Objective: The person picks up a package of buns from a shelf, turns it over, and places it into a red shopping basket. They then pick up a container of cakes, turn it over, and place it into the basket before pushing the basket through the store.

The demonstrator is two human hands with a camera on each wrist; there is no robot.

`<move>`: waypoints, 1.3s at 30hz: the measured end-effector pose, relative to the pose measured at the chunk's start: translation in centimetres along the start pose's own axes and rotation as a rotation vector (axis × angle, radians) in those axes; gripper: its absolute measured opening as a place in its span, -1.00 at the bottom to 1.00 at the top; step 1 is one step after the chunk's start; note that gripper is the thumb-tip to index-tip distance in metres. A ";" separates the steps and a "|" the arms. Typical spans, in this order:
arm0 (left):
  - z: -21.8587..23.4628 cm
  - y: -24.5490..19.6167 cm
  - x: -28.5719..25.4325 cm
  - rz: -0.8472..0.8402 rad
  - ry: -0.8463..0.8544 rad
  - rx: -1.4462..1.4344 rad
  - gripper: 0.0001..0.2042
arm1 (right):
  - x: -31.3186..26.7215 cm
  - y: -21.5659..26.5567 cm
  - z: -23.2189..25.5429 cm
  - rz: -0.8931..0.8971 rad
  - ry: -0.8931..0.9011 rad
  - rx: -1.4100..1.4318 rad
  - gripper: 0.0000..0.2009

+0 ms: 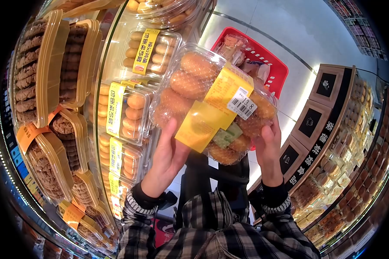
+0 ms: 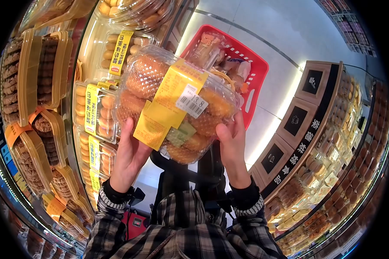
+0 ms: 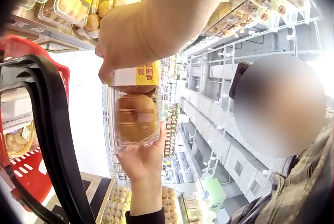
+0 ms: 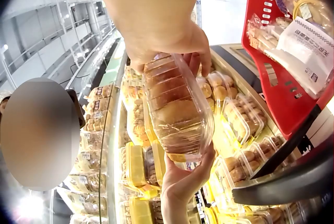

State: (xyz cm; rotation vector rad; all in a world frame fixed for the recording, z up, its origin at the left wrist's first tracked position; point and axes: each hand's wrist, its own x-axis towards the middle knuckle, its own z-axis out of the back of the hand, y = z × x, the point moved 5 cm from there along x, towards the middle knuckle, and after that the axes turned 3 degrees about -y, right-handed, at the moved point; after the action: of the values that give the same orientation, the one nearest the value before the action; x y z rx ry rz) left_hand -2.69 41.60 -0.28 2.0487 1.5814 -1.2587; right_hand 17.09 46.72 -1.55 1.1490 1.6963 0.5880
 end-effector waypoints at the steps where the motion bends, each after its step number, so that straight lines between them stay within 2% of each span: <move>1: 0.0 0.0 0.0 0.001 0.002 0.001 -0.49 | 0.1 0.0 -0.1 0.000 0.000 -0.004 -0.39; 4: -0.1 -0.2 0.0 0.007 -0.010 -0.062 -0.52 | 0.1 -0.1 -0.2 -0.005 0.012 -0.009 -0.40; 6: -0.4 -0.9 -0.7 -0.164 0.000 0.148 -0.53 | 0.2 -0.5 0.0 -0.015 0.035 -0.005 -0.43; 8: 0.1 -1.4 -1.2 -0.363 -0.016 0.274 -0.52 | 0.6 -1.7 0.9 -0.211 -0.006 -0.030 -0.46; 9: 1.1 -1.5 -1.2 -0.476 -0.039 0.296 -0.50 | 0.6 -2.2 1.1 -0.309 -0.026 -0.043 -0.48; 11: 2.0 -1.9 -1.9 -0.728 -0.104 0.430 -0.45 | 0.6 -1.7 0.4 -0.296 0.009 -0.048 -0.49; 13: 0.6 -3.4 -3.2 -1.224 -0.045 1.038 -0.51 | 0.4 -1.7 -0.4 -0.327 0.095 0.052 -0.48; 15: -0.7 -3.4 -3.2 -1.517 0.070 1.143 -0.64 | -0.5 -1.6 -0.9 -0.390 0.220 0.258 -0.45; 16: -1.1 -3.2 -3.5 -1.569 0.141 1.329 -0.67 | -0.9 -1.3 -0.9 -0.391 0.242 0.220 -0.44; 18: -1.0 -3.0 -4.5 -1.645 0.290 1.709 -0.74 | -1.4 -0.7 -1.2 -0.401 0.259 0.188 -0.42; 19: -1.1 -2.5 -4.5 -1.705 0.237 1.745 -0.81 | -1.6 -0.5 -1.4 -0.409 0.256 0.194 -0.41; 22: -0.7 -2.1 -4.7 -1.737 0.290 1.864 -0.83 | -2.0 -0.4 -1.7 -0.403 0.330 0.194 -0.42; 23: -0.7 -1.8 -4.7 -1.778 0.311 1.902 -0.85 | -2.2 -1.0 -1.4 -0.432 0.307 0.188 -0.42; 25: -0.6 -1.5 -4.7 -1.791 0.351 1.943 -0.84 | -2.4 -2.5 -0.9 -0.489 0.264 0.171 -0.41; 28: -0.3 -0.9 -4.6 -1.806 0.351 1.977 -0.82 | -3.0 -2.8 -1.5 -0.508 0.163 0.308 -0.36; 31: -0.5 -0.8 -4.3 -1.821 0.335 1.963 -0.82 | -2.9 -2.4 -2.0 -0.410 0.109 0.156 -0.33; 39: -0.6 -0.3 -4.0 -1.802 0.329 1.956 -0.81 | -2.2 -3.0 -1.9 -0.365 0.122 0.125 -0.28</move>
State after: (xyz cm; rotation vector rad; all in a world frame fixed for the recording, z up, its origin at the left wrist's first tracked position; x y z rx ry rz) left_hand -2.80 39.50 3.24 0.1065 -0.6267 1.0392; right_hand 14.33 43.65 -2.18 0.8699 2.0116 0.3327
